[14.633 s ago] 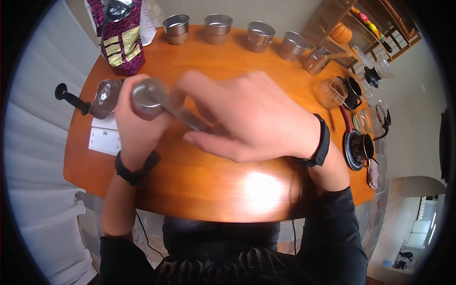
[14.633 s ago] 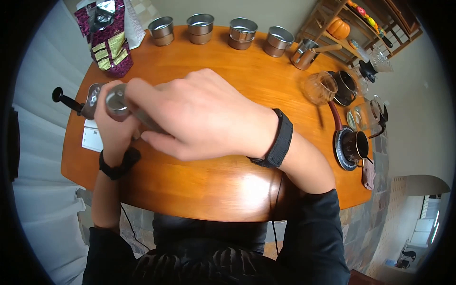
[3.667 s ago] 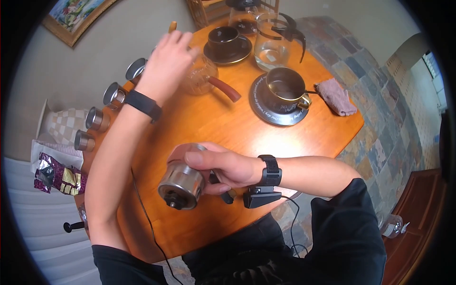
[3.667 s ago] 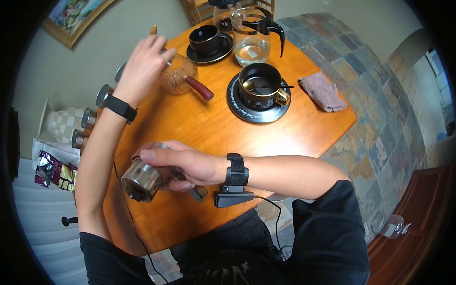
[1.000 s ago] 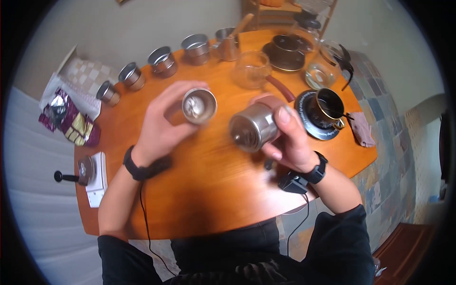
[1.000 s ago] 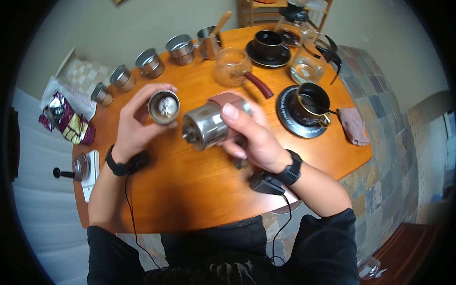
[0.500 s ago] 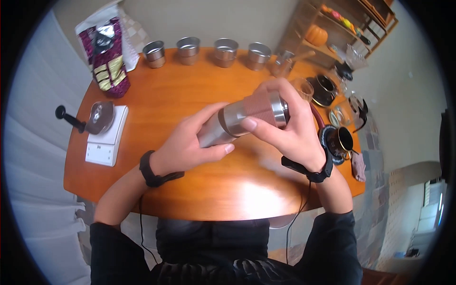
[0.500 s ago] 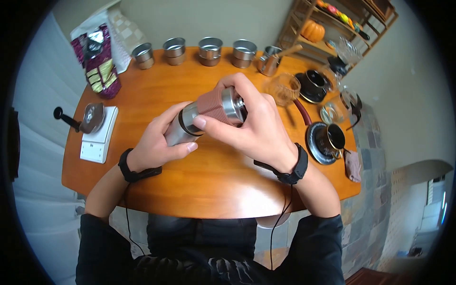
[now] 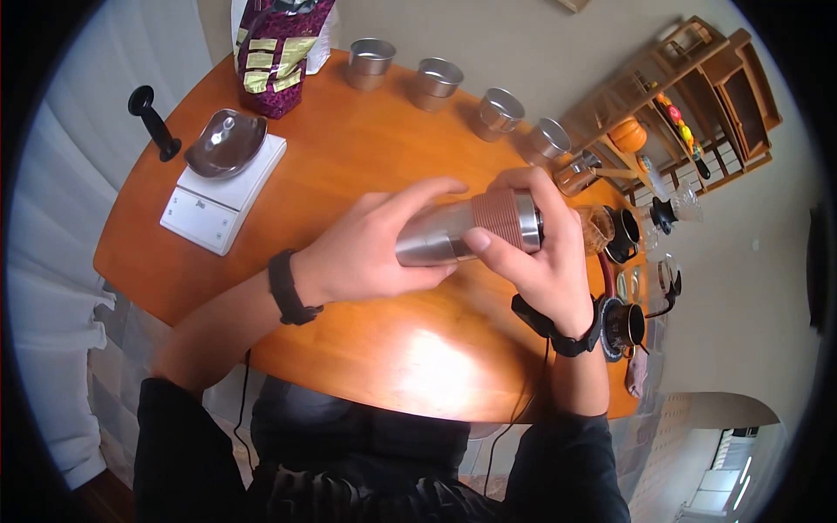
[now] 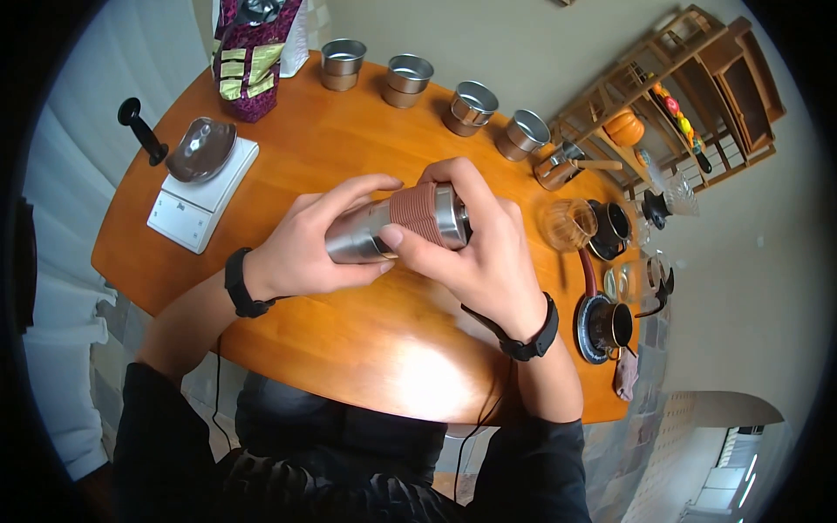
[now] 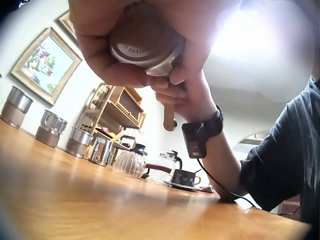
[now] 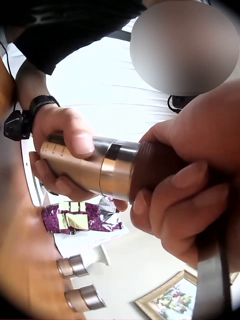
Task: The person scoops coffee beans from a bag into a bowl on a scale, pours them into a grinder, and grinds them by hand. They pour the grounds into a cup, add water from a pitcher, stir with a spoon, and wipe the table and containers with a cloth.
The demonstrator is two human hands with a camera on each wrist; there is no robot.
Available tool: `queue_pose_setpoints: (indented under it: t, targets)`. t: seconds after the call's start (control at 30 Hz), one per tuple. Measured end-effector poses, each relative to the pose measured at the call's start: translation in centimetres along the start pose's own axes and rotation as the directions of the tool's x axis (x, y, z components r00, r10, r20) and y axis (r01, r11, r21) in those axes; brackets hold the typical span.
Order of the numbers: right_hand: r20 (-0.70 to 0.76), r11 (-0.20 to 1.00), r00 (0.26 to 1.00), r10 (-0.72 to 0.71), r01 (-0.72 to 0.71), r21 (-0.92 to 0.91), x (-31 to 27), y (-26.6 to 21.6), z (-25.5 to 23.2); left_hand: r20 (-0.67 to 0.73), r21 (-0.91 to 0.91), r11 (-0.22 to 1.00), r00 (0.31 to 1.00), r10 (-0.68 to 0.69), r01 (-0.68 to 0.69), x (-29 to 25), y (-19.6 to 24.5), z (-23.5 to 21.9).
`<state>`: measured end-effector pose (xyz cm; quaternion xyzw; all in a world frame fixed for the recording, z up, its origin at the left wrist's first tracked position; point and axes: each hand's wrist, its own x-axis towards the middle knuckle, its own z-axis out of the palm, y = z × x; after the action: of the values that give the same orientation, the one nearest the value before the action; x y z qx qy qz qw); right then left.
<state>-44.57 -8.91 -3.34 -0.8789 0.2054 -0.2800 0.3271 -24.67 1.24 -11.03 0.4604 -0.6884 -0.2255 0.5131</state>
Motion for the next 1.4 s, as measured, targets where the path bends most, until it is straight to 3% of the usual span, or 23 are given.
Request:
queue_pose_setpoints:
  t: [0.13, 0.23, 0.33, 0.5, 0.53, 0.63, 0.73, 0.83, 0.87, 0.97, 1.03, 1.13, 1.4]
  targets:
    - [0.022, 0.997, 0.999, 0.037, -0.038, 0.074, 0.0, 1.0, 0.6, -0.018, 0.021, 0.999, 0.999, 0.028, -0.027, 0.0, -0.2, 0.3]
    - [-0.001, 0.990, 0.996, 0.091, -0.090, 0.110, -0.3, 0.5, 1.2, -0.065, 0.139, 0.986, 0.993, 0.098, -0.088, -0.3, 0.5, 0.7]
    - [0.010, 0.976, 0.984, 0.175, -0.175, 0.133, -0.3, 0.1, 1.6, -0.061, 0.277, 0.960, 0.998, -0.015, 0.031, -0.6, 1.5, 0.5]
    - [0.000, 0.980, 0.985, 0.170, -0.169, 0.103, -0.9, 1.6, 2.3, 0.042, 0.312, 0.950, 0.999, -0.015, 0.001, -0.5, -0.3, 0.6]
    - [0.031, 0.970, 0.974, 0.223, -0.225, 0.089, -0.8, 1.3, 2.0, 0.071, 0.292, 0.956, 0.997, -0.027, 0.005, -0.4, -0.2, 0.7]
    - [0.076, 0.988, 0.991, -0.114, 0.121, -0.092, -0.3, 2.1, 1.3, 0.201, 0.014, 0.987, 0.967, -0.158, 0.159, 0.3, 0.3, 0.6]
    - [0.103, 0.966, 0.983, -0.151, 0.169, -0.196, -0.5, 1.7, 0.7, 0.236, -0.102, 0.958, 0.942, -0.239, 0.269, 0.6, 0.8, 0.6]
    - [0.096, 0.938, 0.983, -0.157, 0.179, -0.298, -0.7, 1.1, 0.0, 0.115, -0.147, 0.981, 0.987, -0.108, 0.125, 0.2, -0.6, 1.8]
    - [0.093, 0.924, 0.984, -0.152, 0.175, -0.339, -0.8, 0.9, -0.4, 0.086, -0.230, 0.960, 0.986, -0.143, 0.159, 0.3, -1.0, 2.0]
    - [-0.081, 0.780, 0.887, -0.454, 0.353, -0.517, -0.3, 0.9, -2.2, -0.028, -0.390, 0.893, 0.967, -0.254, 0.223, 1.0, -1.9, 1.9]
    - [-0.137, 0.775, 0.858, -0.496, 0.366, -0.515, -0.3, 1.2, -3.8, -0.073, -0.383, 0.831, 0.884, -0.462, 0.403, 2.1, -2.1, 0.0]
    - [-0.225, 0.811, 0.848, -0.479, 0.330, -0.482, -0.6, 1.1, -5.4, -0.310, -0.260, 0.903, 0.856, -0.414, 0.343, 4.4, -3.2, -2.2]
    - [-0.258, 0.786, 0.792, -0.554, 0.395, -0.475, -0.9, 1.5, -7.3, -0.562, -0.118, 0.877, 0.697, -0.446, 0.467, 8.3, -12.3, -8.1]
